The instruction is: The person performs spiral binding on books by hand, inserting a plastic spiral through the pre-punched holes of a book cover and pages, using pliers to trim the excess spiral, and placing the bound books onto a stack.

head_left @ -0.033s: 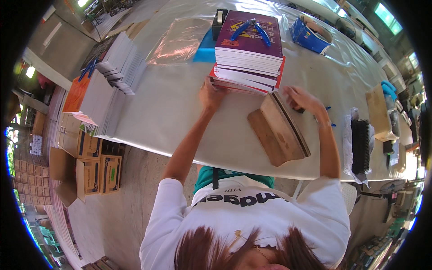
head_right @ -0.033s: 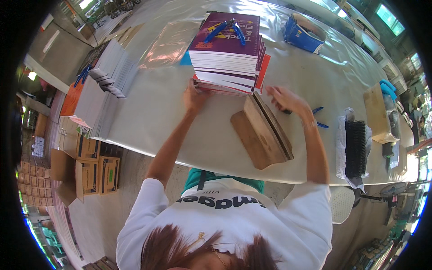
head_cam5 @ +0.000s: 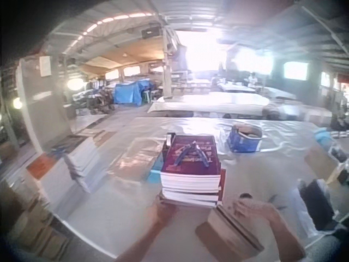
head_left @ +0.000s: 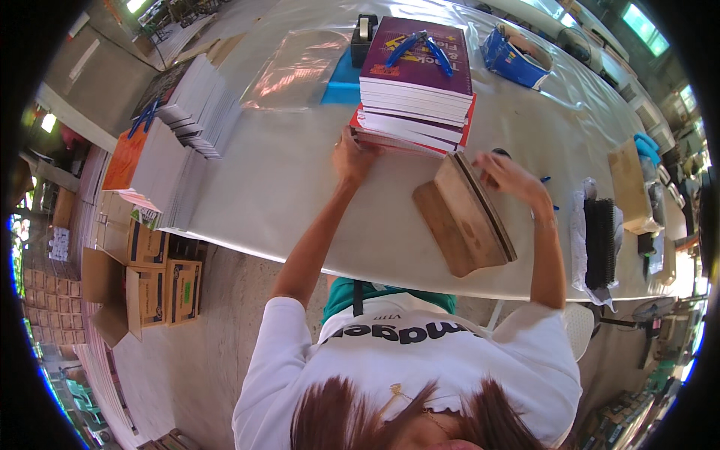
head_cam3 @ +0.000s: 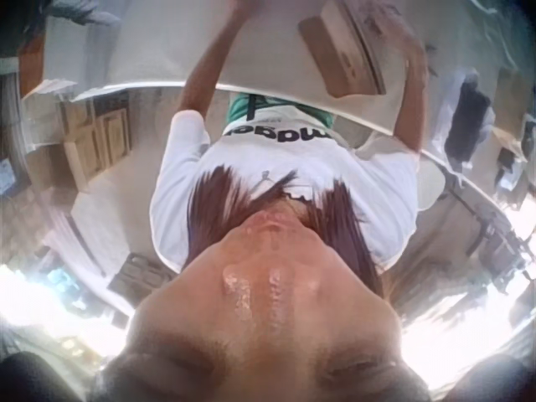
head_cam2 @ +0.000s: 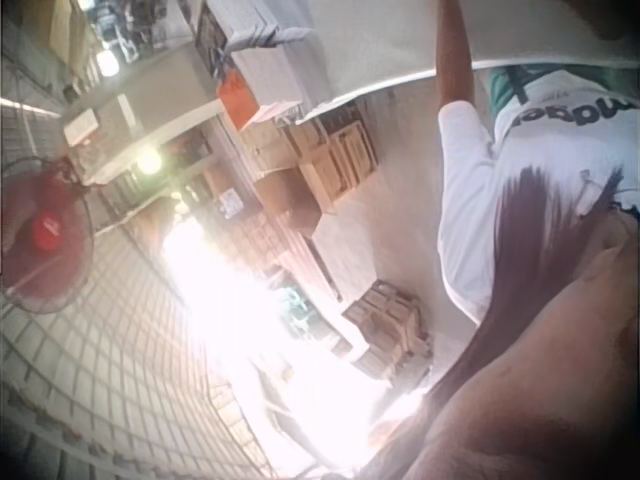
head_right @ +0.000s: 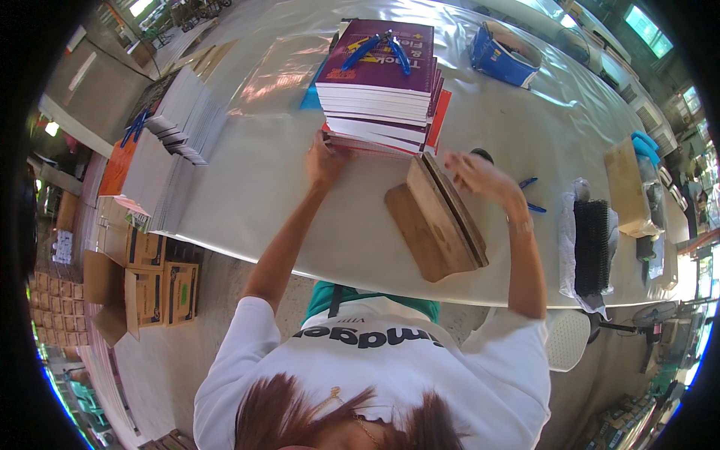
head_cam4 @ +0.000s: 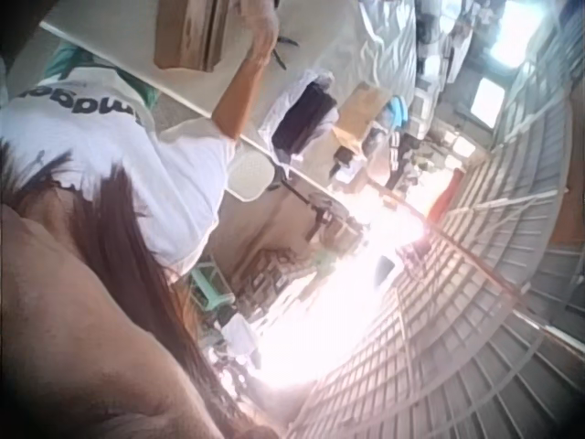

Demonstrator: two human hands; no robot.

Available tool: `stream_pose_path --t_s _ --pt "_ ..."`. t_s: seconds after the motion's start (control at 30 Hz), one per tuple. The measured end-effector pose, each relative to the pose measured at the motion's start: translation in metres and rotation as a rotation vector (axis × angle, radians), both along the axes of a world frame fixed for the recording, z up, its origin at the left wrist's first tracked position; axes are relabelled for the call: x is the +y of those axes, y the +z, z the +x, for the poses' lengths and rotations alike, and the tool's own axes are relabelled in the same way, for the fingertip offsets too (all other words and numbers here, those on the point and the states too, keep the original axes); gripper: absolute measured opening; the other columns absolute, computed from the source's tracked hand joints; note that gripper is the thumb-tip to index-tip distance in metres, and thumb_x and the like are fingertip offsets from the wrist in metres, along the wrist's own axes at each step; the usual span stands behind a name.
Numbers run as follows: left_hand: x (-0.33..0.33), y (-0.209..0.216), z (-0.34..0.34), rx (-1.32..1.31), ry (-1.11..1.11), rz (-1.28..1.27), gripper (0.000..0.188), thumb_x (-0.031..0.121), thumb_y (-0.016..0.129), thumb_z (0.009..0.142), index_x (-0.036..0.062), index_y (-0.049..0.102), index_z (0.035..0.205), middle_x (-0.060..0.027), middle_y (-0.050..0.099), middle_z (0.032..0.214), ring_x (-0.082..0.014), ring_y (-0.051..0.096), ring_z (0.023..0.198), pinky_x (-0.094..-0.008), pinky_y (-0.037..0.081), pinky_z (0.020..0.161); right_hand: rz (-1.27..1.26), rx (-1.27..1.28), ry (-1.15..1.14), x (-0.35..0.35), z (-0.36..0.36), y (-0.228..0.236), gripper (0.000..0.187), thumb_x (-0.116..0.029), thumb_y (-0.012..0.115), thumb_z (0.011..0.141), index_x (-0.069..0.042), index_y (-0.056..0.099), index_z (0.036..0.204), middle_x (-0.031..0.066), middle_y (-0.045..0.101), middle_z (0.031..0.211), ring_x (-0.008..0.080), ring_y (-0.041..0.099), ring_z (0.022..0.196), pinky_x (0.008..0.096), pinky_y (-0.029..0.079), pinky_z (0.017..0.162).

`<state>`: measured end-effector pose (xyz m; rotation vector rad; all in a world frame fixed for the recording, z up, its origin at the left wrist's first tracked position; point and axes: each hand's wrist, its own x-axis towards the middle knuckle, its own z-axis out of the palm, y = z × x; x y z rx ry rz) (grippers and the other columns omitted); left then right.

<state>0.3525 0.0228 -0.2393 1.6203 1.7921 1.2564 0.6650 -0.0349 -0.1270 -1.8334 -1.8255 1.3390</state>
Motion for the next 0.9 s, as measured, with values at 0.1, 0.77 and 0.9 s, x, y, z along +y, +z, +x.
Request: stream_pose_path --t_s 0.1,0.77,0.9 --pt "0.005 0.005 0.021 -0.005 0.008 -0.016 0.063 0.024 0.085 0.058 0.0032 0.050 0.106 -0.0176 0.064 0.105 -0.0379 0.060 0.098 -0.0452 0.049 0.080 0.176 -0.035 0.004 -0.079 -0.008 0.024 0.048 -0.032 0.059 0.092 -0.003 0.047 0.128 0.0096 0.062 0.099 0.0190 0.059 0.092 0.0305 0.047 0.082" --pt "0.023 -0.005 -0.036 -0.395 -0.359 -0.139 0.042 0.012 0.066 0.085 0.0037 0.052 0.123 -0.0096 0.063 0.111 -0.0170 0.062 0.099 -0.0304 0.050 0.082 0.676 -0.073 0.397 -0.091 -0.114 0.022 0.042 -0.009 0.069 0.078 -0.005 0.058 0.119 0.0148 0.061 0.108 0.0331 0.059 0.094 0.0404 0.045 0.085" --pt "0.026 -0.024 -0.090 0.220 -0.070 0.151 0.053 0.024 0.069 0.084 0.0106 0.048 0.131 -0.0138 0.052 0.129 -0.0273 0.049 0.120 -0.0429 0.038 0.100 0.831 0.035 0.178 -0.066 -0.095 0.048 0.036 -0.018 0.067 0.082 -0.008 0.059 0.116 0.0133 0.060 0.098 0.0271 0.058 0.086 0.0374 0.046 0.076"
